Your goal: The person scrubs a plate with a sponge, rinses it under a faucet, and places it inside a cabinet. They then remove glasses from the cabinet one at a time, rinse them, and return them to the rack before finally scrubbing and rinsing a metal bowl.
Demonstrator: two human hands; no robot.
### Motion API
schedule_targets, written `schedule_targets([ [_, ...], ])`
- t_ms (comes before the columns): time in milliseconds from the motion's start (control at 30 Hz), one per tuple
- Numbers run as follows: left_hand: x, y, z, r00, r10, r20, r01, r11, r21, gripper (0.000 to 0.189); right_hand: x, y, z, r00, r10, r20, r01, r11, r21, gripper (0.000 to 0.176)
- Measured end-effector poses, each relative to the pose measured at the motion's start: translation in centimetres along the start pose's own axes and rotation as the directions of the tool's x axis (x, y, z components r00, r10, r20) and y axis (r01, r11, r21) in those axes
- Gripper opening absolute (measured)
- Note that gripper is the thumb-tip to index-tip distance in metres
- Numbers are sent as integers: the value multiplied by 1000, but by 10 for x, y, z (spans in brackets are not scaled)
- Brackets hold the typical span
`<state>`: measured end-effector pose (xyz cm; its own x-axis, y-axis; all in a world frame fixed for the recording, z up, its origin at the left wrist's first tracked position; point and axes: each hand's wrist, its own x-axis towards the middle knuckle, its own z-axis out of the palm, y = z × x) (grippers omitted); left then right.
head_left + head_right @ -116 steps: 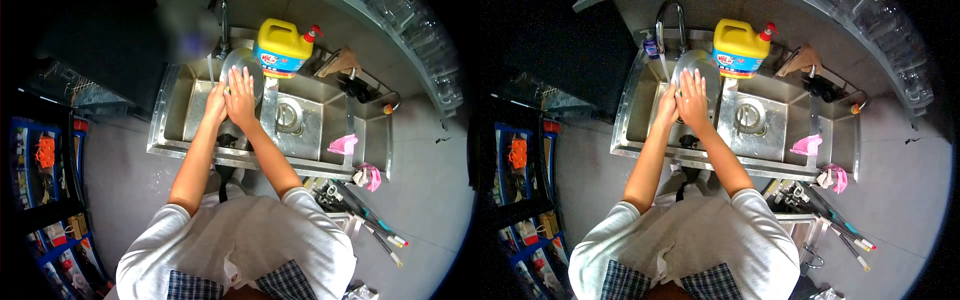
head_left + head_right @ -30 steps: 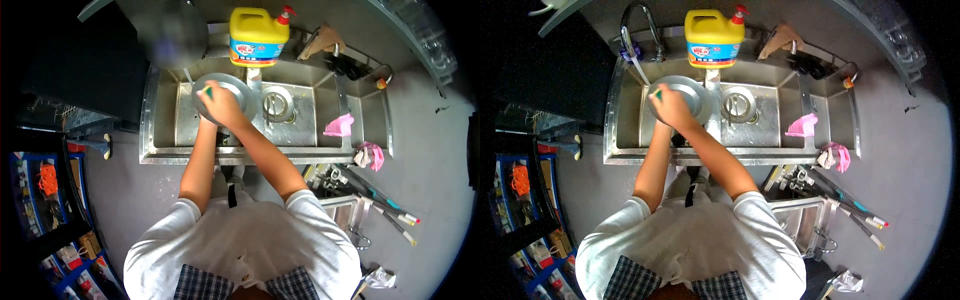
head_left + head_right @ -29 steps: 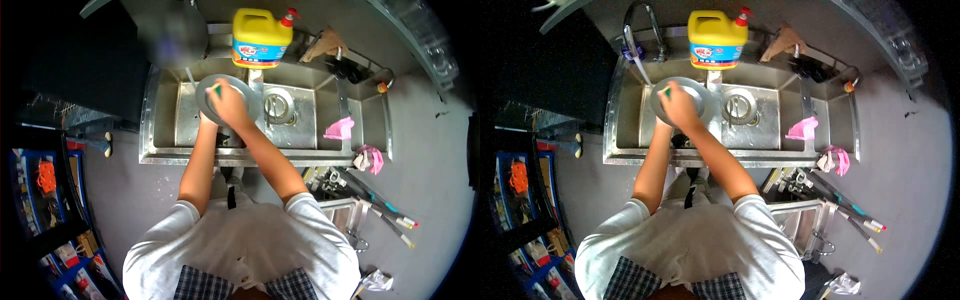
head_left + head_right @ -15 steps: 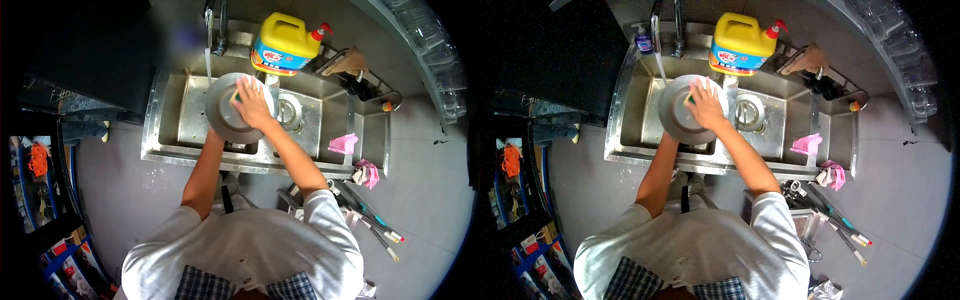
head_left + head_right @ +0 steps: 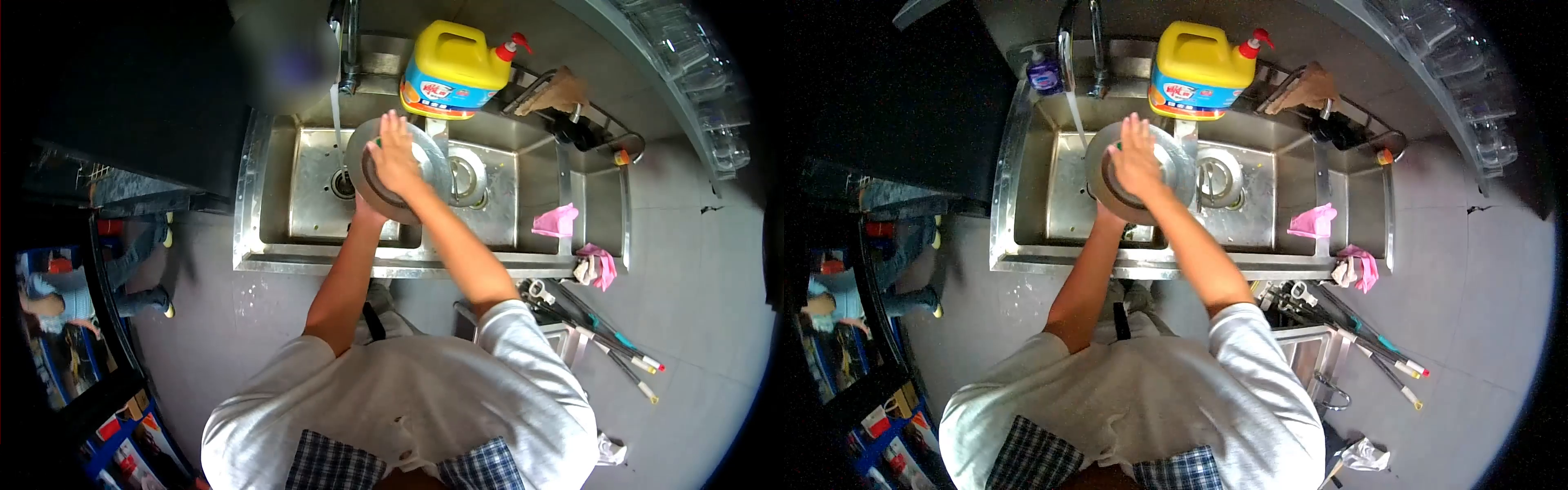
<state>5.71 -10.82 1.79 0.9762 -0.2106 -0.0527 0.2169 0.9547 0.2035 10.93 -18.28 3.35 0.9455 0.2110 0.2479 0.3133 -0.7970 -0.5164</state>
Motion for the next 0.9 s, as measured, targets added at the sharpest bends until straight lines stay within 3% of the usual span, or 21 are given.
schedule_targets([
  [33, 12, 1, 2, 990, -1, 144, 15, 995, -102, 62, -4, -13, 1, 997, -2, 75, -4, 996, 86, 64],
  [67, 16, 2, 3, 959, 201, 202, -233, 960, 153, 68, -8, -27, 3, 989, -7, 145, -17, 985, 170, 63],
  [100, 20, -6, -23, 923, 344, 171, -369, 917, 149, 68, -21, -18, 58, 937, -295, -186, 235, 928, -288, 83],
  [133, 23, -15, -50, 866, 481, 136, -498, 854, 151, 68, -28, -22, 38, 964, -265, 17, 263, 943, -203, 75],
  [167, 19, -23, -53, 856, 501, -128, -497, 866, 62, 64, -40, -38, -2, 944, -244, 224, 272, 956, -107, 68],
  [200, 14, -16, -58, 937, 324, -134, -324, 946, 19, 63, -48, -43, -32, 875, -235, 423, 262, 965, -5, 63],
  [233, 9, -5, -60, 987, 141, -78, -142, 990, 2, 63, -52, -34, -45, 892, -229, 390, 316, 932, -176, 63],
  [267, 7, -4, -60, 996, 73, -60, -74, 997, -16, 62, -54, -24, -58, 904, -233, 358, 359, 868, -344, 63],
  [300, 8, -3, -60, 997, 52, -52, -53, 998, -29, 61, -51, -16, -71, 942, -223, 250, 309, 868, -389, 63],
  [400, 14, -5, -66, 999, 28, -45, -30, 998, -47, 60, -36, -12, -90, 1000, 19, 6, -16, 956, -292, 64],
  [467, 20, -5, -72, 999, 24, -41, -26, 998, -53, 59, -44, -21, -102, 999, 12, 33, 0, 942, -336, 62],
  [500, 23, -6, -74, 999, 24, -38, -26, 998, -57, 58, -52, -21, -103, 985, 81, 151, -44, 972, -232, 61],
  [567, 26, -3, -60, 999, 31, -21, -32, 997, -67, 54, -72, -12, -92, 976, 51, 213, -15, 986, -167, 62],
  [600, 25, -2, -55, 999, -36, -13, 33, 985, -167, 53, -80, -15, -92, 969, 36, 244, -3, 991, -134, 63],
  [633, 23, -2, -49, 999, -35, -9, 34, 989, -141, 53, -86, -23, -96, 940, 71, 333, -75, 997, -3, 68],
  [733, 18, -2, -21, 993, -30, -111, 25, 998, -53, 54, -102, -46, -109, 942, -207, 263, 233, 970, -72, 74],
  [767, 21, -3, -16, 994, -19, -103, 14, 999, -51, 54, -102, -58, -114, 947, -278, 159, 287, 957, -35, 62],
  [867, 29, -14, -16, 996, 23, -83, -27, 998, -48, 55, -102, -49, -103, 945, -298, 134, 322, 922, -217, 48],
  [900, 30, -15, -11, 996, 39, -84, -43, 998, -48, 56, -97, -47, -102, 924, -382, 32, 377, 890, -258, 44],
])
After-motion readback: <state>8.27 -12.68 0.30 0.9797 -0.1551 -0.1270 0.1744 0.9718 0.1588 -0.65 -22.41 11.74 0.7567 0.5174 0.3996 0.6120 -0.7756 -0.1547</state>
